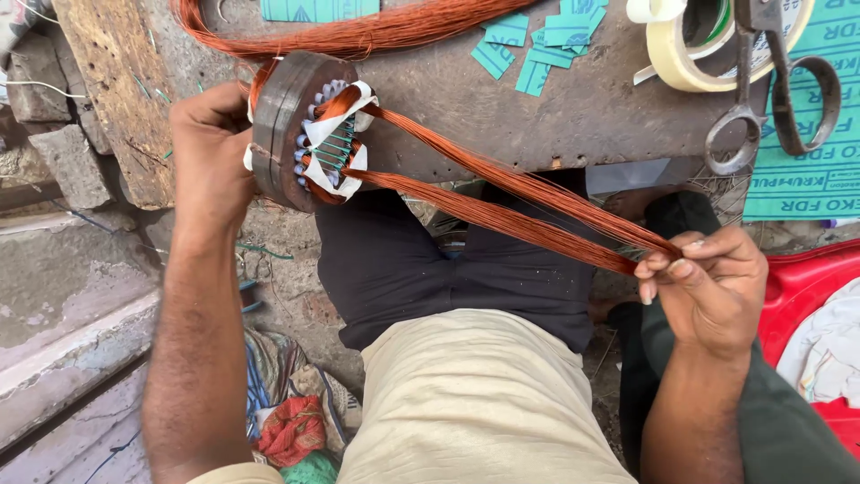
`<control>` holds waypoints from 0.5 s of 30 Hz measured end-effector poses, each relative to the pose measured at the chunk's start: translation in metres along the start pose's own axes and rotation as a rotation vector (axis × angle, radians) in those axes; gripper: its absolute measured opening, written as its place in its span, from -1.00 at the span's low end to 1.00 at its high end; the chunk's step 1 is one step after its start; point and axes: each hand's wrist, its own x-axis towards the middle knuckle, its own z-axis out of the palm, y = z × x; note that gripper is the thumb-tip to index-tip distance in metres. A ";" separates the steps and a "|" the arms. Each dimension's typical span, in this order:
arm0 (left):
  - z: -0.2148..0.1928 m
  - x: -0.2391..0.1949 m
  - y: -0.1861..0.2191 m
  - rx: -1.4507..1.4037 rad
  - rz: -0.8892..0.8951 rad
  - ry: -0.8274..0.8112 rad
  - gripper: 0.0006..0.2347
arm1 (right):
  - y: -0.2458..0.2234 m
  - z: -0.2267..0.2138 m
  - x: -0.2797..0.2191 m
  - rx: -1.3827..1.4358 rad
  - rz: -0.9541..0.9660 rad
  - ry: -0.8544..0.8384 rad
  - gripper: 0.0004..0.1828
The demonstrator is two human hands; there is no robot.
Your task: The person sits on the ground and winds a bundle of enameled copper wire by hand into the slots of a motor stator, guiding the wire loop around the core and pressing the turns into place. They repeatedly pull the wire bundle across the stator and adjust the windings between slots.
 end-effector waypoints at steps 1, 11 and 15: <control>-0.006 0.000 0.000 0.098 -0.021 0.029 -0.92 | 0.001 0.000 -0.001 0.031 -0.005 -0.011 -0.91; -0.004 -0.017 0.079 0.299 0.500 0.327 -0.85 | 0.005 0.007 -0.001 0.201 -0.078 -0.058 -0.91; 0.096 -0.004 0.171 0.423 0.741 -0.223 -0.90 | -0.012 0.009 -0.002 0.182 -0.079 -0.055 -0.91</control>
